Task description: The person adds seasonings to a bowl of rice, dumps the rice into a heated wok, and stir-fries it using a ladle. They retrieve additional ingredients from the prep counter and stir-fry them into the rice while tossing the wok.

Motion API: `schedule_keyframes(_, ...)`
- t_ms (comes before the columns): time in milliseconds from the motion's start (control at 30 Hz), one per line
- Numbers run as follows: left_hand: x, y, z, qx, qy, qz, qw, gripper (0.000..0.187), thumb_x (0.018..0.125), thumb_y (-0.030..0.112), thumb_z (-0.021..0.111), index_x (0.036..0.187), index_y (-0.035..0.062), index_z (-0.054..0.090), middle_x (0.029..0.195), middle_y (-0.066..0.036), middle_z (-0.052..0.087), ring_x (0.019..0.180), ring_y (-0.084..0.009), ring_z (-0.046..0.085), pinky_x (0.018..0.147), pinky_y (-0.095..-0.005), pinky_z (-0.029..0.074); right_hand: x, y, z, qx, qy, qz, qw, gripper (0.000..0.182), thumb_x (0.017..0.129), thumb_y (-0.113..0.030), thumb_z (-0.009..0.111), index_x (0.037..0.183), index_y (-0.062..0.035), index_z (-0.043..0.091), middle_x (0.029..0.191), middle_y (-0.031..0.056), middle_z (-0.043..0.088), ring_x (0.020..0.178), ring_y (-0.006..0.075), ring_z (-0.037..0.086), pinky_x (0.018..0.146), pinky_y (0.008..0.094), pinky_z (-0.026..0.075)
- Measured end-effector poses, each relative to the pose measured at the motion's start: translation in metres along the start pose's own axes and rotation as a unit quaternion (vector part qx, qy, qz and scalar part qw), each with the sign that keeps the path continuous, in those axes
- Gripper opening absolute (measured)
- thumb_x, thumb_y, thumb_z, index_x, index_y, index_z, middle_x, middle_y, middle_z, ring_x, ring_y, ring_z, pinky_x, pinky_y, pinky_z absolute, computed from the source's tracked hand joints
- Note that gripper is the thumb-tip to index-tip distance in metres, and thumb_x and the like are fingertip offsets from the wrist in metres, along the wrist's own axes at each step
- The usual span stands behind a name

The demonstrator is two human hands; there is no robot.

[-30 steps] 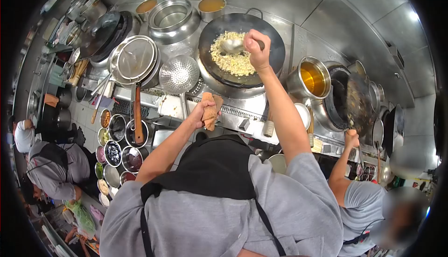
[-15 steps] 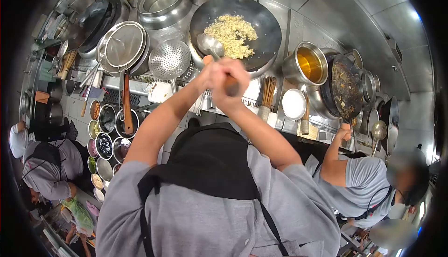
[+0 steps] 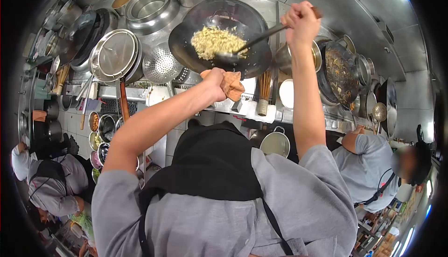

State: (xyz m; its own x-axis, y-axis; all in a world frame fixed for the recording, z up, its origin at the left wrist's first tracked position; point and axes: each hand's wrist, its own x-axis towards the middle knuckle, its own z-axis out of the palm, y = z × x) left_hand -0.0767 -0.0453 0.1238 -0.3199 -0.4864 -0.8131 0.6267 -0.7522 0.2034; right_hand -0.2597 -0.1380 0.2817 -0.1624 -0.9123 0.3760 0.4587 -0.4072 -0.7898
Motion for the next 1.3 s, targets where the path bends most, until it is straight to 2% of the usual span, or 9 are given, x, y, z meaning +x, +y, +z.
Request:
schedule_keyframes(167,0.089,-0.018,-0.075,0.007,-0.075,0.091,0.993,0.015,0.094,0.014,0.046,0.1,0.0047,0.055,0.095,-0.012,0.064,0.086,-0.028,0.066,0.08,-0.0465,0.055,-0.046,0.037,0.051,-0.015,0.078,-0.046,0.996,0.017,0.08,0.009,0.056,0.07,-0.0027,0.048,0.057,0.0049,0.048,0.047,0.0121,0.045,0.045,0.0286,0.039)
schedule_keyframes(267,0.199,-0.039,-0.189,0.046,-0.185,0.122,0.974,0.022,0.093,0.027,0.045,0.083,0.0078,0.05,0.077,-0.01,0.055,0.065,-0.0286,0.058,0.058,-0.0498,0.05,-0.046,0.056,0.031,-0.168,-0.169,-0.282,0.929,0.018,0.074,0.012,0.062,0.066,0.0002,0.05,0.062,0.0059,0.055,0.052,0.0115,0.051,0.051,0.0242,0.041)
schedule_keyframes(367,0.106,-0.049,-0.164,-0.02,-0.11,-0.099,0.989,0.025,0.093,0.025,0.041,0.077,0.0087,0.053,0.074,-0.007,0.055,0.065,-0.0285,0.058,0.059,-0.0479,0.05,-0.029,0.029,0.05,-0.147,-0.172,-0.208,0.952,0.018,0.078,0.007,0.059,0.063,0.0006,0.051,0.059,0.002,0.054,0.051,0.0106,0.05,0.05,0.0238,0.039)
schedule_keyframes(500,0.005,-0.013,-0.035,-0.011,-0.059,-0.022,0.998,0.028,0.094,0.026,0.042,0.089,0.0061,0.061,0.082,-0.01,0.063,0.073,-0.0284,0.061,0.068,-0.0477,0.053,0.041,0.027,0.037,-0.048,-0.094,0.058,0.993,0.02,0.083,0.001,0.056,0.066,-0.0044,0.047,0.056,0.0023,0.047,0.047,0.01,0.042,0.042,0.0286,0.033)
schedule_keyframes(733,0.173,0.003,-0.154,0.114,-0.189,0.035,0.975,0.012,0.088,0.014,0.047,0.092,0.0053,0.054,0.085,-0.012,0.061,0.077,-0.0288,0.065,0.07,-0.0479,0.056,0.062,0.029,0.062,-0.086,-0.112,-0.163,0.977,0.017,0.092,-0.007,0.059,0.078,-0.0109,0.05,0.061,-0.0026,0.047,0.046,0.0087,0.043,0.042,0.0246,0.035)
schedule_keyframes(833,0.145,-0.024,-0.154,0.034,-0.053,0.09,0.994,0.011,0.088,0.013,0.046,0.093,0.006,0.053,0.086,-0.013,0.059,0.073,-0.0293,0.063,0.068,-0.0461,0.055,0.037,-0.031,0.057,-0.008,-0.177,-0.139,0.974,0.024,0.087,-0.004,0.05,0.065,-0.0073,0.041,0.052,0.0014,0.036,0.043,0.0108,0.029,0.044,0.03,0.03)
schedule_keyframes(967,0.15,-0.006,-0.12,0.006,-0.189,0.132,0.973,0.017,0.091,0.016,0.045,0.097,0.0036,0.054,0.087,-0.014,0.061,0.073,-0.0285,0.064,0.069,-0.0466,0.055,-0.011,-0.011,0.016,0.056,-0.118,-0.119,0.984,0.027,0.092,-0.011,0.052,0.067,-0.0072,0.044,0.046,-0.0006,0.03,0.039,0.01,0.026,0.038,0.0298,0.025)
schedule_keyframes(1167,0.146,0.03,-0.075,0.088,-0.108,0.108,0.984,0.027,0.096,0.03,0.052,0.105,0.0047,0.058,0.088,-0.012,0.065,0.078,-0.0257,0.067,0.072,-0.0416,0.056,-0.023,-0.127,0.046,0.033,-0.242,-0.177,0.953,0.077,0.087,-0.08,0.033,0.067,-0.0074,0.046,0.046,0.0011,0.033,0.039,0.0129,0.026,0.041,0.0325,0.024)
schedule_keyframes(1300,0.092,0.026,-0.098,0.115,-0.164,0.054,0.978,0.027,0.093,0.031,0.059,0.107,0.0074,0.058,0.094,-0.01,0.065,0.081,-0.025,0.067,0.074,-0.0384,0.056,-0.054,-0.084,0.036,0.023,-0.159,-0.256,0.953,0.074,0.089,-0.074,0.035,0.063,-0.0057,0.046,0.047,0.0043,0.038,0.04,0.0142,0.031,0.043,0.0329,0.029)
